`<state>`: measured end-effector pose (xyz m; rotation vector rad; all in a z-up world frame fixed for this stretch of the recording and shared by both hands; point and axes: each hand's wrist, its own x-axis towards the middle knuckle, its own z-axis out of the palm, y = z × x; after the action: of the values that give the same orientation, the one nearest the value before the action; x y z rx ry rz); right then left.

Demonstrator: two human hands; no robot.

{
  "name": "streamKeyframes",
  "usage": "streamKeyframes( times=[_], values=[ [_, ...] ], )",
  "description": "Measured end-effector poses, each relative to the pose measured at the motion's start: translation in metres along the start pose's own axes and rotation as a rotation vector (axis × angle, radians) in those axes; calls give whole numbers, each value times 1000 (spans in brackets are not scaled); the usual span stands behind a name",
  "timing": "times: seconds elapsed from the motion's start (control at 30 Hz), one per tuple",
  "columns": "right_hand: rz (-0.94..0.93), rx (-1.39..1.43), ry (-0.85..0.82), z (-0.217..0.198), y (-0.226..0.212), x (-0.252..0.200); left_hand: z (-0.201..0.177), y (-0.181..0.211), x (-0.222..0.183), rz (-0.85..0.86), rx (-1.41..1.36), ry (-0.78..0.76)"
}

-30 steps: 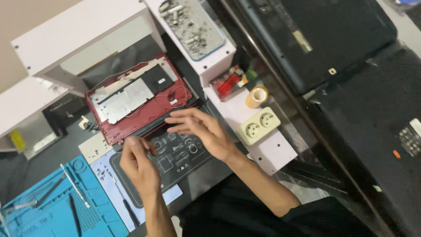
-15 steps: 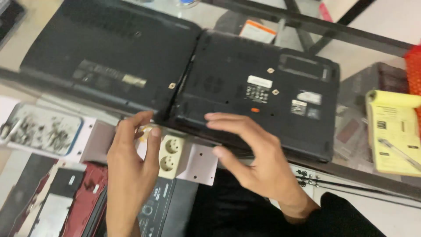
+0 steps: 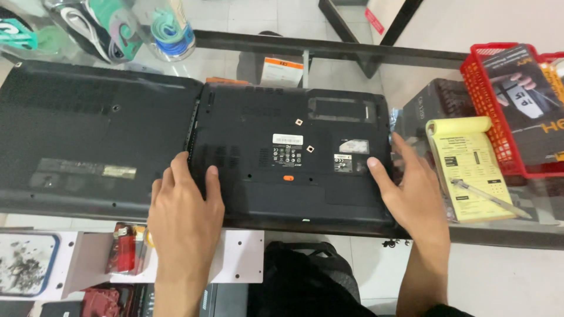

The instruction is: Repairing and disassembling laptop computers on a professional workbench.

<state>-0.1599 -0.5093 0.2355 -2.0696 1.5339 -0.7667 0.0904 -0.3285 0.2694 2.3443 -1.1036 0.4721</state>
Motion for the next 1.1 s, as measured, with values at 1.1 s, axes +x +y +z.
streamKeyframes(
  times=[1.1],
  values=[
    [-194,487,61,14,39,-14,6,13,-11,-185,-48,-111]
  ],
)
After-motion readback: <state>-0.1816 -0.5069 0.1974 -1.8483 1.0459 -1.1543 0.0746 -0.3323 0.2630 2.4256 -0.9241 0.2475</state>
